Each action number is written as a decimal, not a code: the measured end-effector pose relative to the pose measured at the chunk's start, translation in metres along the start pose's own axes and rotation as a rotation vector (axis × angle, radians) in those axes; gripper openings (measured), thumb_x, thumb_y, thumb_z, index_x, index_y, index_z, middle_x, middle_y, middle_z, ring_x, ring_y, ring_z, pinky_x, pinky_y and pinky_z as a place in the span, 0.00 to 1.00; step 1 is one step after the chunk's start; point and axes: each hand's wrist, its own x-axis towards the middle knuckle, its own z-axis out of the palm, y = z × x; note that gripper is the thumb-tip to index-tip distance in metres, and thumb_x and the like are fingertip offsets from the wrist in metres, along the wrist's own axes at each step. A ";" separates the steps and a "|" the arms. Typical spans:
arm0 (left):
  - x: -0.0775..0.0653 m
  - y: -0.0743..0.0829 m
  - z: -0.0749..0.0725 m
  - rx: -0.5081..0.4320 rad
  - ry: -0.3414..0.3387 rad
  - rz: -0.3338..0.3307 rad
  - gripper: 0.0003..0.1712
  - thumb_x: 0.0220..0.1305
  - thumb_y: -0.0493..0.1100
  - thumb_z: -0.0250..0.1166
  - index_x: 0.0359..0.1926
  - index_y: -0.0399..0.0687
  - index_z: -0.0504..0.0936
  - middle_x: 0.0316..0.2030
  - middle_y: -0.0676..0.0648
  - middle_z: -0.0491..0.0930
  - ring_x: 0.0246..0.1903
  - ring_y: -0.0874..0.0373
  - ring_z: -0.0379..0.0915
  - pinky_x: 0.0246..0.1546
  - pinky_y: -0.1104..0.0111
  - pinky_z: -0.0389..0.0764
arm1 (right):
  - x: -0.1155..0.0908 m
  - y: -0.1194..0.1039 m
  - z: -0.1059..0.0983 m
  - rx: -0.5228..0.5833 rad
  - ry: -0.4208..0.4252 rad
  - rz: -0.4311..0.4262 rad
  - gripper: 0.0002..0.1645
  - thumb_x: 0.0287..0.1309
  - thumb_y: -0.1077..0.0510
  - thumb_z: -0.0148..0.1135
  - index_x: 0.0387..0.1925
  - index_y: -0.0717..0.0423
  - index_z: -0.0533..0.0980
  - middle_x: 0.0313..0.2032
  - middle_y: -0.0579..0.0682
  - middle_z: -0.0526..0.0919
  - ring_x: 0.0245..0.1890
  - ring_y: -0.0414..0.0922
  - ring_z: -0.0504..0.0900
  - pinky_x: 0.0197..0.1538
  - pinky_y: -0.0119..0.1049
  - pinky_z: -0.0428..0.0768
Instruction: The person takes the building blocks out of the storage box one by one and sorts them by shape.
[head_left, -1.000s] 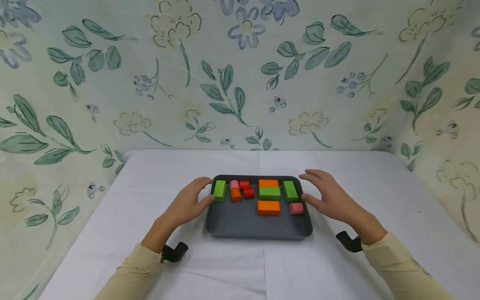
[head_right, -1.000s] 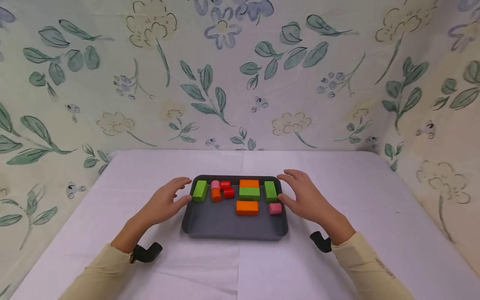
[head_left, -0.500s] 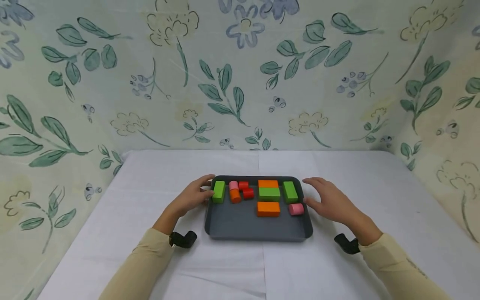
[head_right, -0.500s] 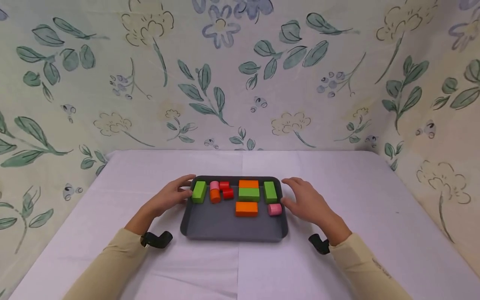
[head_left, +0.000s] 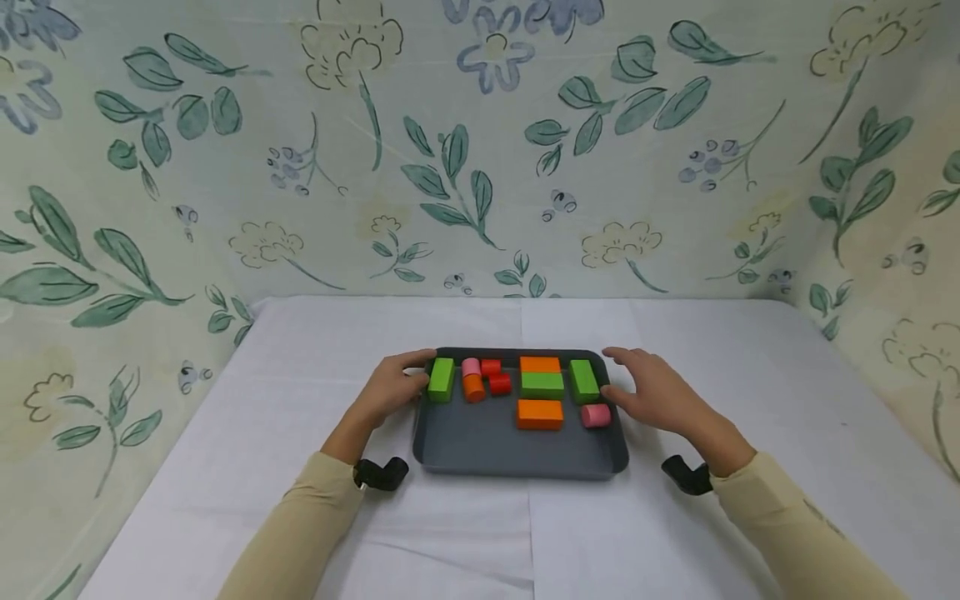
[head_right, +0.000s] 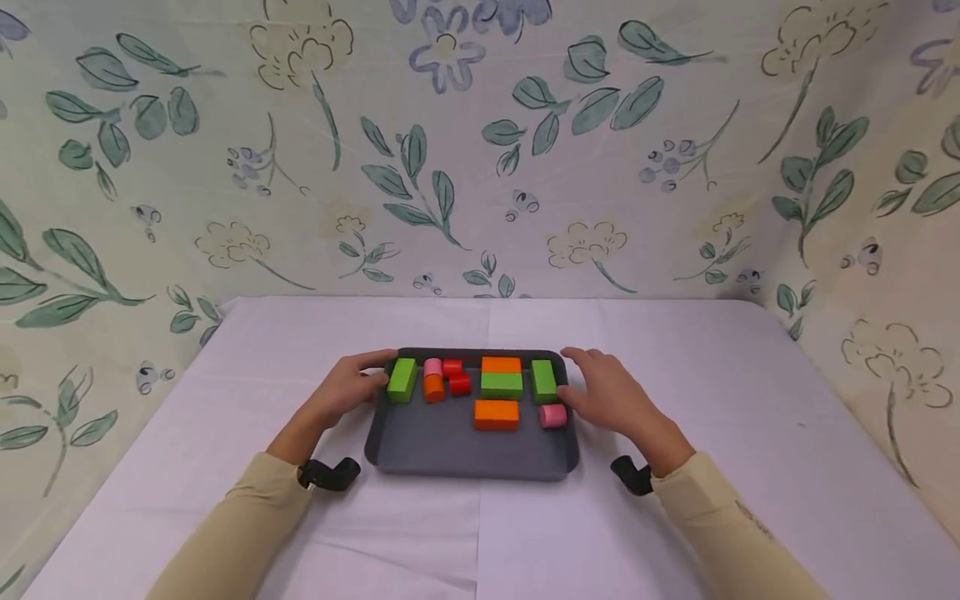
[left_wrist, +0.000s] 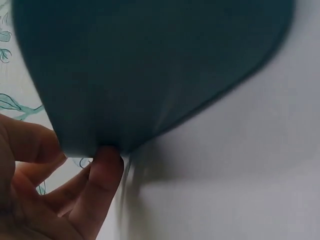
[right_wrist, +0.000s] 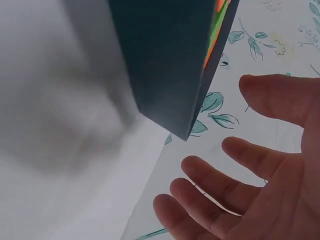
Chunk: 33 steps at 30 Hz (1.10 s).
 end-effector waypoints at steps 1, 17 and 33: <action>0.001 0.002 0.001 0.016 0.009 0.002 0.32 0.64 0.36 0.55 0.69 0.54 0.72 0.67 0.41 0.73 0.46 0.51 0.74 0.39 0.68 0.78 | 0.002 -0.003 -0.002 -0.005 0.002 -0.015 0.35 0.63 0.53 0.62 0.68 0.62 0.66 0.62 0.68 0.75 0.59 0.64 0.75 0.61 0.63 0.76; -0.001 0.015 0.014 0.160 0.155 -0.040 0.32 0.60 0.35 0.52 0.66 0.54 0.76 0.64 0.41 0.76 0.49 0.49 0.70 0.39 0.65 0.71 | 0.052 -0.077 0.000 0.003 -0.197 -0.217 0.31 0.63 0.56 0.64 0.67 0.53 0.71 0.65 0.54 0.75 0.65 0.54 0.72 0.69 0.54 0.73; -0.003 0.015 0.015 0.118 0.191 -0.051 0.32 0.59 0.35 0.53 0.65 0.53 0.77 0.61 0.42 0.79 0.47 0.50 0.75 0.35 0.69 0.72 | 0.086 -0.115 0.037 -0.112 -0.296 -0.282 0.22 0.59 0.63 0.66 0.56 0.51 0.79 0.47 0.51 0.81 0.44 0.46 0.76 0.57 0.43 0.81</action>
